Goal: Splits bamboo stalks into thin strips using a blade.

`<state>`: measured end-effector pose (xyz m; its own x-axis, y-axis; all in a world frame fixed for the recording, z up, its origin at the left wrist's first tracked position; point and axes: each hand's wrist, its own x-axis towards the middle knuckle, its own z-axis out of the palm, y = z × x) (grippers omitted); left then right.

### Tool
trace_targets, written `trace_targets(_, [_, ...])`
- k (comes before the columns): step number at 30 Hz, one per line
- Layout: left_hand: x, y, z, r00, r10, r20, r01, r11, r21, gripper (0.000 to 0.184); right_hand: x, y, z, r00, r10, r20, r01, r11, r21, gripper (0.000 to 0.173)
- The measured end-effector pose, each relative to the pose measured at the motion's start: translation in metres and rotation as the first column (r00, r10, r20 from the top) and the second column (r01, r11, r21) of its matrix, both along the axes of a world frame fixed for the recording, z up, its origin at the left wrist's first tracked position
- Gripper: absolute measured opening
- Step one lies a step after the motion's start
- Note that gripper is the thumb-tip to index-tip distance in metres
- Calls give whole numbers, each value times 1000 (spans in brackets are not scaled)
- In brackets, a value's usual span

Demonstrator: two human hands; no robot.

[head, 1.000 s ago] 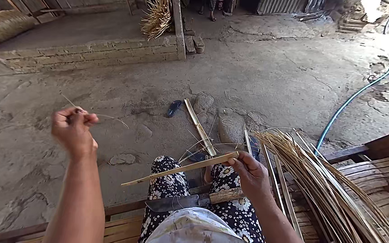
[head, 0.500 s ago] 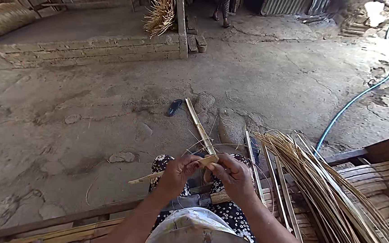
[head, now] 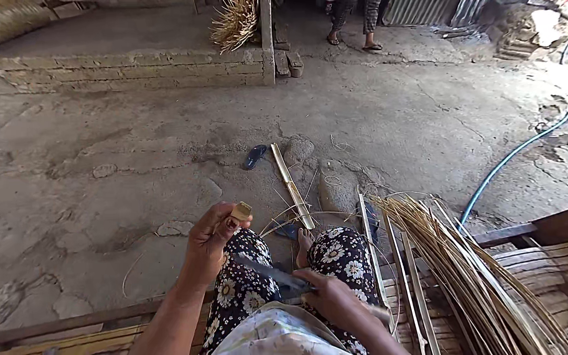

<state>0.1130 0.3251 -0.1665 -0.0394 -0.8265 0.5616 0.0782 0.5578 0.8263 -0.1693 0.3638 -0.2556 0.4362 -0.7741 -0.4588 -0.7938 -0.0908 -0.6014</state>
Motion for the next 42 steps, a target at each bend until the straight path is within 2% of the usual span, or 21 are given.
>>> trace_targets(2, [-8,7,0,1000,-17,-2,17,998,58,26,-17,0,15,958,-194,210,190,981,39,45])
trace_targets(3, [-16,10,-1,1000,-17,-7,18,997,78,25,-20,2,27,891,-273,362,274,960,49,44])
trace_targets(4, [-26,13,-3,1000,-24,-11,25,996,89,23,-20,6,43,781,-336,526,342,935,90,44])
trace_targets(6, [-45,18,-7,999,-40,-2,40,995,89,23,-15,14,75,553,-302,777,385,919,83,40])
trace_targets(7, [-53,20,-8,999,-33,-2,33,996,86,22,-10,15,88,494,-218,841,389,921,10,38])
trace_targets(8, [-60,22,-9,999,-30,-13,31,995,93,20,-4,15,100,477,-134,869,391,917,-74,36])
trace_targets(12, [-74,30,-8,997,-73,-25,75,989,131,19,18,13,121,628,50,776,399,837,-376,31])
trace_targets(18, [-75,36,-9,997,-63,-44,69,987,148,19,27,19,125,705,94,703,374,793,-481,23])
trace_targets(36, [-80,38,-12,993,-79,-91,93,981,168,21,26,21,124,809,94,581,339,731,-592,18])
trace_targets(42, [-82,40,-15,996,-52,-73,61,988,139,20,28,23,122,797,68,601,350,758,-550,17])
